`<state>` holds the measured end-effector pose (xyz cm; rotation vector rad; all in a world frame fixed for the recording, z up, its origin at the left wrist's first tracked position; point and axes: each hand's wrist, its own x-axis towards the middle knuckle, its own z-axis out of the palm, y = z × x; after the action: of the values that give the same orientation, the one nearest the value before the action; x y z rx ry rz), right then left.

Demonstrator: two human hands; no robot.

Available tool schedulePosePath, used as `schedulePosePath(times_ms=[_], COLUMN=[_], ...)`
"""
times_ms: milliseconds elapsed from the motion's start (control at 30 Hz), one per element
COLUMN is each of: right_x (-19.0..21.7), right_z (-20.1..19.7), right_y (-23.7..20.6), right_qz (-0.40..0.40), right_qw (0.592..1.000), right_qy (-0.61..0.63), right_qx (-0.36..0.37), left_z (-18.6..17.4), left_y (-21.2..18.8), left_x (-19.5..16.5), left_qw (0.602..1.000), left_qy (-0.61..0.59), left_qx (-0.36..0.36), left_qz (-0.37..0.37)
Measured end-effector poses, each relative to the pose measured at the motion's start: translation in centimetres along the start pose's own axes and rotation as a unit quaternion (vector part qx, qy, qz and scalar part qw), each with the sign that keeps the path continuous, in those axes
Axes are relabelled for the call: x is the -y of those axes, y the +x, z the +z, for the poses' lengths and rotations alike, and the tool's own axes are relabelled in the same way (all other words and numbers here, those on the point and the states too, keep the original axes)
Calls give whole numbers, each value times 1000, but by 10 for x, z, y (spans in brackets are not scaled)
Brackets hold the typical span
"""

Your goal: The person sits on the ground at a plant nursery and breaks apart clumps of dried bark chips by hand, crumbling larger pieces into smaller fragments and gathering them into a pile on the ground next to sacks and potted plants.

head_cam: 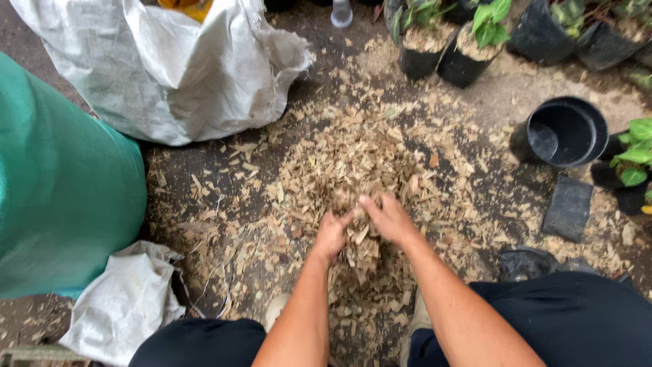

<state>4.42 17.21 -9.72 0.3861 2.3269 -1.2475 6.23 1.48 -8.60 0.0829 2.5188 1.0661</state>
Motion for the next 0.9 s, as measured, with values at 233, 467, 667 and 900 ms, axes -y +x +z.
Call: schedulePosePath(times_ms=[233,467,667,900], right_x=[0,-6,17,29], right_z=[-8,9,24,-20], right_y=[10,17,3,-2], right_qz=[-19,48,201,9], right_qw=[991,996,884,994], right_qy=[-128,73,420,-3], right_qx=[16,-23,-27,113], left_z=[-21,10,20,-22], left_y=[-5,1,6,19], left_x=[-24,-22,-20,6], left_qw=[930,926,929,985], left_qy=[-286,-356,-331,-164], left_qx=[22,-122,-160,33], left_qz=[-231,-11,-47,-40])
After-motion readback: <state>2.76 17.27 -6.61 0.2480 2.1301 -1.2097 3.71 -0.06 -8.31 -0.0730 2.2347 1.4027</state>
